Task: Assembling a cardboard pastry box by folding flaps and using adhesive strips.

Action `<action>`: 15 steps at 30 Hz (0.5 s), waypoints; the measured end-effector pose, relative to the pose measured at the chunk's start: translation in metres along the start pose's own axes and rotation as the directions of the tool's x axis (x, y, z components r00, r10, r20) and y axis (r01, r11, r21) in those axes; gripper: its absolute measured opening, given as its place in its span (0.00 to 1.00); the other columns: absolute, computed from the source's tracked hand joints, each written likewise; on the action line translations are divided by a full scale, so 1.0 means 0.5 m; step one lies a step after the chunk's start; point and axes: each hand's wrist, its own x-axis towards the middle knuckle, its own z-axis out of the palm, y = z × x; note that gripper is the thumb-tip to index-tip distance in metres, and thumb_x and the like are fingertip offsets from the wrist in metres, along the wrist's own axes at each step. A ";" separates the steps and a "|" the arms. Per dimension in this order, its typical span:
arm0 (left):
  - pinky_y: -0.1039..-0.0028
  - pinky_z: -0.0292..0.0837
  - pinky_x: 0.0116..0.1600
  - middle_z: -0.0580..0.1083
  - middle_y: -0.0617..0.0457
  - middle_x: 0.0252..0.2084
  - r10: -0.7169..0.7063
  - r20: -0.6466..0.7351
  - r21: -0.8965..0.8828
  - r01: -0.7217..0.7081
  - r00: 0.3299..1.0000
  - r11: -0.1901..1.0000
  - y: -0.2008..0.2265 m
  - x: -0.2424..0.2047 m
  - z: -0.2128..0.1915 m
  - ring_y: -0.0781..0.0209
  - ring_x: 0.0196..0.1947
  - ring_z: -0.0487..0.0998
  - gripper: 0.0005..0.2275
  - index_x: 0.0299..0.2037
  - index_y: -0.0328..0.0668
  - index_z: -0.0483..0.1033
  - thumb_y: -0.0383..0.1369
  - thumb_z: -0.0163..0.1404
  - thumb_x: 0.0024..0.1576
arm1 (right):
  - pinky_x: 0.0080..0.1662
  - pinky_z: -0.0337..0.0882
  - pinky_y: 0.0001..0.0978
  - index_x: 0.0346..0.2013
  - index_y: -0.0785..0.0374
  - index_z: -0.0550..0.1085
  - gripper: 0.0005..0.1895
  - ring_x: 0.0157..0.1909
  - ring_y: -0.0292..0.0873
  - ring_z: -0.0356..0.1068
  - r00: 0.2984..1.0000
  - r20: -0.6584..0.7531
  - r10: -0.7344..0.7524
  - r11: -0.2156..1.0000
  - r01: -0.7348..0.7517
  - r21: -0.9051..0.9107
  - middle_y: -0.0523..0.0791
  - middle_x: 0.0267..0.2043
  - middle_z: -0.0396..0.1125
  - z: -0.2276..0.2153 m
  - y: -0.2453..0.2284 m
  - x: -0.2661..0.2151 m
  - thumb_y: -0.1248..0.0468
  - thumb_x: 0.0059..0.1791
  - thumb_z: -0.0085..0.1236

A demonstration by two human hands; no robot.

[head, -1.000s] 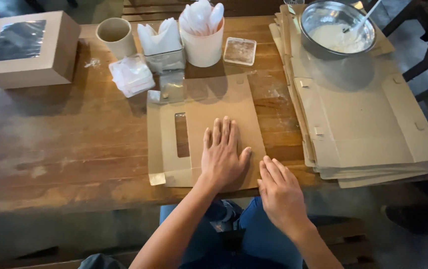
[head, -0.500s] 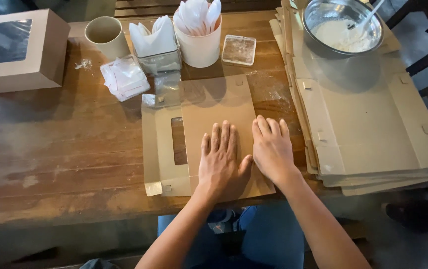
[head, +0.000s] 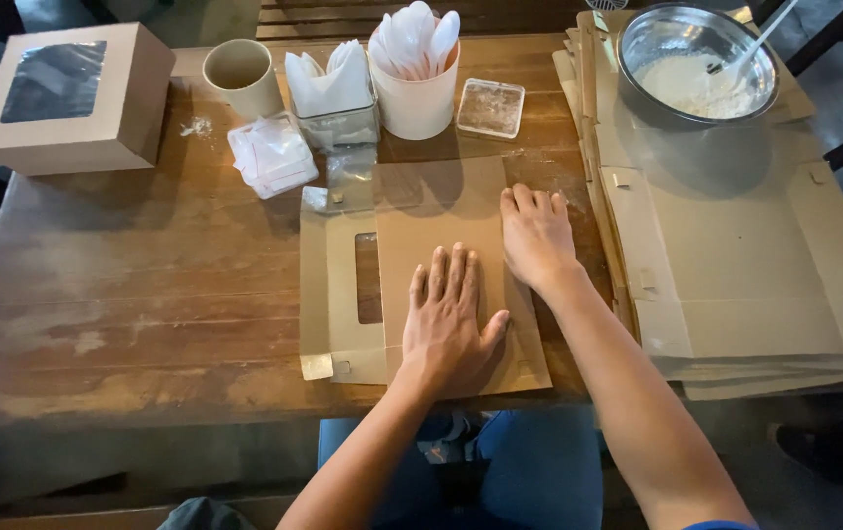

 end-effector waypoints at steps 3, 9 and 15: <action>0.49 0.38 0.76 0.53 0.40 0.77 0.000 -0.013 0.005 0.000 1.000 1.000 0.006 -0.005 -0.011 0.43 0.78 0.47 0.37 0.75 0.37 0.53 0.56 0.39 0.61 | 0.64 0.59 0.51 0.66 0.64 0.66 0.33 0.64 0.52 0.65 1.000 0.001 -0.009 1.000 0.009 0.025 0.50 0.64 0.62 -0.022 -0.003 -0.041 0.67 0.44 0.54; 0.50 0.38 0.76 0.54 0.40 0.77 -0.013 -0.001 -0.037 0.013 1.000 0.999 0.015 -0.010 -0.025 0.43 0.78 0.48 0.37 0.74 0.36 0.54 0.55 0.40 0.59 | 0.66 0.60 0.52 0.66 0.64 0.66 0.33 0.66 0.52 0.65 0.999 -0.008 -0.051 0.998 0.051 0.028 0.51 0.66 0.61 -0.103 -0.037 -0.198 0.72 0.44 0.52; 0.50 0.38 0.76 0.54 0.41 0.77 -0.020 -0.010 -0.026 0.020 1.000 0.999 0.005 -0.001 0.005 0.44 0.78 0.48 0.39 0.74 0.38 0.53 0.56 0.42 0.58 | 0.70 0.55 0.53 0.67 0.62 0.64 0.31 0.68 0.52 0.60 0.997 0.045 -0.065 0.992 0.060 0.114 0.51 0.67 0.59 -0.108 -0.051 -0.345 0.74 0.47 0.45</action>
